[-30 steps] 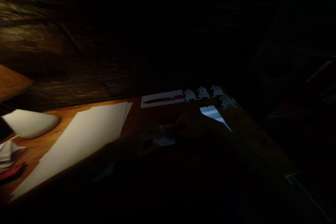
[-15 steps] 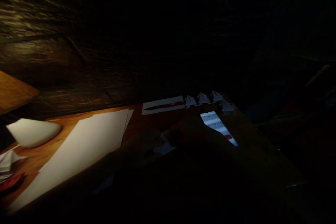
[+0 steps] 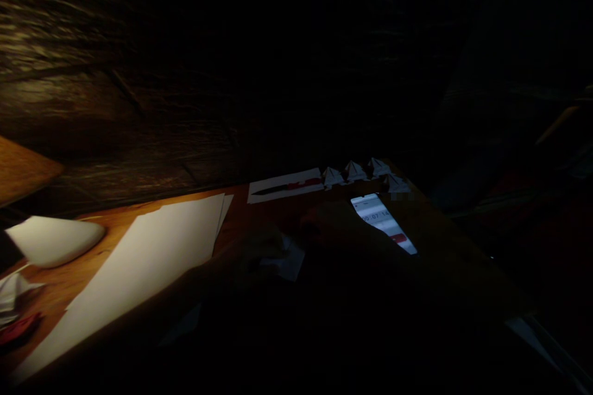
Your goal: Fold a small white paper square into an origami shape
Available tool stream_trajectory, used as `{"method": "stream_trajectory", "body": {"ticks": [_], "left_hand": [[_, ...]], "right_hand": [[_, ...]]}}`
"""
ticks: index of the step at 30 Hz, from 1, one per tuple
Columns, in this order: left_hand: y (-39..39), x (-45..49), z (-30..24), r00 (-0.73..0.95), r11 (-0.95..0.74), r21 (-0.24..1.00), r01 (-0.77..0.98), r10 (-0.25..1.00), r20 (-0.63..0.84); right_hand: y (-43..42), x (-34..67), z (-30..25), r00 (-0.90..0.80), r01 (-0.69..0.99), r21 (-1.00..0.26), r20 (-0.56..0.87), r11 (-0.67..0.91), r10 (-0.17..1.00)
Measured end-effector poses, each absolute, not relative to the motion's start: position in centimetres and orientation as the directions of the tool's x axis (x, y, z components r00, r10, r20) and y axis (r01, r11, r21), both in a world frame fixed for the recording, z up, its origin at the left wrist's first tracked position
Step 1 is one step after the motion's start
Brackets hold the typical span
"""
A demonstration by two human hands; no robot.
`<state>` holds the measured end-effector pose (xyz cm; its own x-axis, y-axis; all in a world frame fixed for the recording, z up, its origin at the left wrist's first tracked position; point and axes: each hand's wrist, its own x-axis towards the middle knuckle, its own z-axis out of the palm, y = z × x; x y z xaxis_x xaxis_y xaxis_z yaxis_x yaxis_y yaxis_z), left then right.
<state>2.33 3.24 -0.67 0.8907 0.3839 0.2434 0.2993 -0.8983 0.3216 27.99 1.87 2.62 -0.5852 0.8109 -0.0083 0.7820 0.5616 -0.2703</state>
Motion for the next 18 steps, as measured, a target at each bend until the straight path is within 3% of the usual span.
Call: {"method": "stream_trajectory", "body": {"ticks": [6,11,18], "left_hand": [[3.82,2.15,-1.41,0.911,-0.908,0.389,0.155,0.284,0.300],[3.73,2.01,-1.28,0.916,-0.864,0.472,0.178,0.321,0.241],[3.71,2.19,-1.15,0.915,-0.865,0.468,0.179,0.322,0.244]], "right_hand": [[2.03,28.01,2.23,-0.562,0.797,-0.266,0.002,0.542,0.827],[2.12,27.86,2.08,-0.530,0.821,-0.246,0.009,0.516,0.848],[1.96,27.61,2.03,-0.493,0.844,-0.234,0.018,0.483,0.870]]}}
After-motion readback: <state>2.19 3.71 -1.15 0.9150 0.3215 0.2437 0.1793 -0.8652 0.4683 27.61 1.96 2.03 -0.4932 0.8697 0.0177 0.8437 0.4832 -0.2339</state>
